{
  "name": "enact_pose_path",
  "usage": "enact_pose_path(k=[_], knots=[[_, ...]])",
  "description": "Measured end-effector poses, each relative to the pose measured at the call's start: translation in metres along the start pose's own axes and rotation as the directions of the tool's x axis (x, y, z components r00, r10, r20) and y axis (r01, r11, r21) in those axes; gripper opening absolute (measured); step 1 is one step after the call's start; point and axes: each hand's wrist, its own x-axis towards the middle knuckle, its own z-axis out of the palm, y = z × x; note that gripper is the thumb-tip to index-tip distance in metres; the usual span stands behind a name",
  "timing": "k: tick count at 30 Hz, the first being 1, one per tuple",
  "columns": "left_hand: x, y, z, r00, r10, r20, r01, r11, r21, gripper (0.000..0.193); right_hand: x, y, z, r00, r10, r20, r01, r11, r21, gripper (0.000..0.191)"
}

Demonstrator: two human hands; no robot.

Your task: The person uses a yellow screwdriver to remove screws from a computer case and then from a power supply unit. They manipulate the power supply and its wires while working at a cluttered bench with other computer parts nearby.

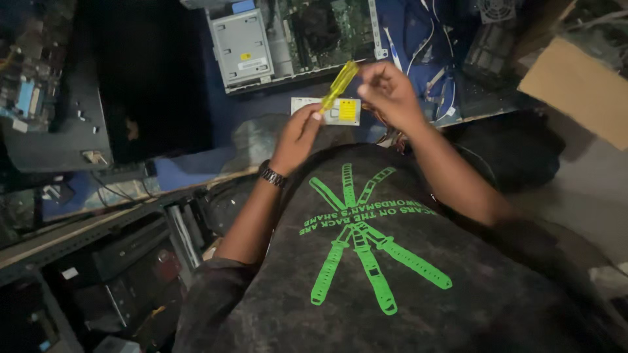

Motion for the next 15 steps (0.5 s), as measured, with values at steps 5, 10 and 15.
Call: enact_pose_path(k=[5, 10, 15], knots=[[0.016, 0.051, 0.025, 0.973, 0.205, 0.102, -0.206, 0.979, -0.008, 0.028, -0.014, -0.1, 0.001, 0.99, -0.095, 0.103, 0.091, 0.995, 0.051, 0.048], [0.031, 0.081, 0.027, 0.883, 0.413, 0.224, -0.451, 0.878, 0.16, 0.015, -0.026, -0.159, 0.005, 0.95, -0.298, 0.094, 0.31, 0.861, -0.403, 0.037], [0.037, 0.074, 0.031, 0.868, 0.439, 0.229, -0.474, 0.872, 0.125, 0.02, -0.038, -0.165, 0.01, 0.954, -0.293, 0.058, 0.279, 0.806, -0.523, 0.039]])
